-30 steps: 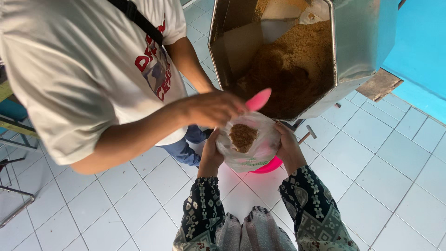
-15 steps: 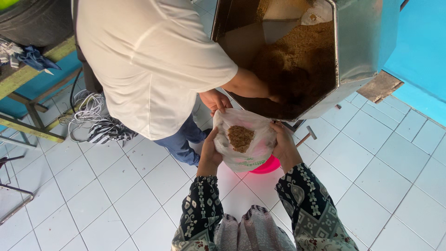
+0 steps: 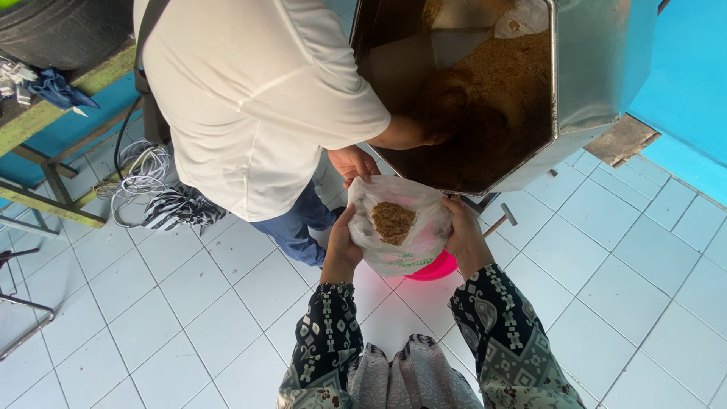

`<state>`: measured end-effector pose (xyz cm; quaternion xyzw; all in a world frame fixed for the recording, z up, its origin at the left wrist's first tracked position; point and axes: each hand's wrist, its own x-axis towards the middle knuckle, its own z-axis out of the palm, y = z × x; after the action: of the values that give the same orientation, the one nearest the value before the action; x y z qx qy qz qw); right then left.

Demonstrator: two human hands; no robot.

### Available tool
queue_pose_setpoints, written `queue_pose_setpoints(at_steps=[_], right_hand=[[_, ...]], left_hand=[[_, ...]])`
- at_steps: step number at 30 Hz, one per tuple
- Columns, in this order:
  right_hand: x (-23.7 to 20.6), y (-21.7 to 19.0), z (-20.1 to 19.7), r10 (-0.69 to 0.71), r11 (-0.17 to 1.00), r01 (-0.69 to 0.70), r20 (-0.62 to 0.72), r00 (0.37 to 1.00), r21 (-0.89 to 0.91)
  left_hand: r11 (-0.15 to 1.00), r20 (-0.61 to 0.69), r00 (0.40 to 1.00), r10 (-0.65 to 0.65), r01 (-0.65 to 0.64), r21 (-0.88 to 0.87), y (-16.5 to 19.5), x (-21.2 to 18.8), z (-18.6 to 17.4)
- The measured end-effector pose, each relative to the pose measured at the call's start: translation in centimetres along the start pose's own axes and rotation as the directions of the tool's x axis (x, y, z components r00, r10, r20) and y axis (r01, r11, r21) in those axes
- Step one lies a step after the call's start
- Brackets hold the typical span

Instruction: The person sits at a small table folding thin dough wrappers around spoonfuls of brown filling, pressing the edges to seal each parcel and placing finished parcels into a plastic bag. Midway, the person holds a plastic bag while another person scoops brown filling from a large container into it, then returns to folding and filling more wrappers.

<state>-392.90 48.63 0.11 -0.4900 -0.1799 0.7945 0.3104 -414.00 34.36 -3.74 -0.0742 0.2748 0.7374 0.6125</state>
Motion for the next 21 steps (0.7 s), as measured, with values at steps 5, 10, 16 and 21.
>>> queue_pose_setpoints(at_steps=[5,10,16,21], right_hand=[[-1.4,-0.2,0.2,-0.046,0.999,0.046,-0.037,0.998,-0.013],[-2.4,-0.8,0.4,-0.037,0.999,0.036,-0.039,0.999,-0.021],[-2.4,-2.2,0.0,-0.020,0.999,0.022,-0.057,0.998,0.032],[-1.8,-3.1,-0.3,-0.035,0.994,0.042,-0.068,0.997,0.102]], left_hand=[[1.000,-0.026,1.000,0.013,-0.013,0.003,-0.3,0.1,0.1],[1.000,0.035,0.999,0.000,0.000,0.000,0.0,0.5,0.5],[1.000,0.098,0.995,0.023,-0.025,0.016,0.3,1.3,1.4],[0.999,0.099,0.995,0.004,-0.008,0.033,0.7,1.5,2.8]])
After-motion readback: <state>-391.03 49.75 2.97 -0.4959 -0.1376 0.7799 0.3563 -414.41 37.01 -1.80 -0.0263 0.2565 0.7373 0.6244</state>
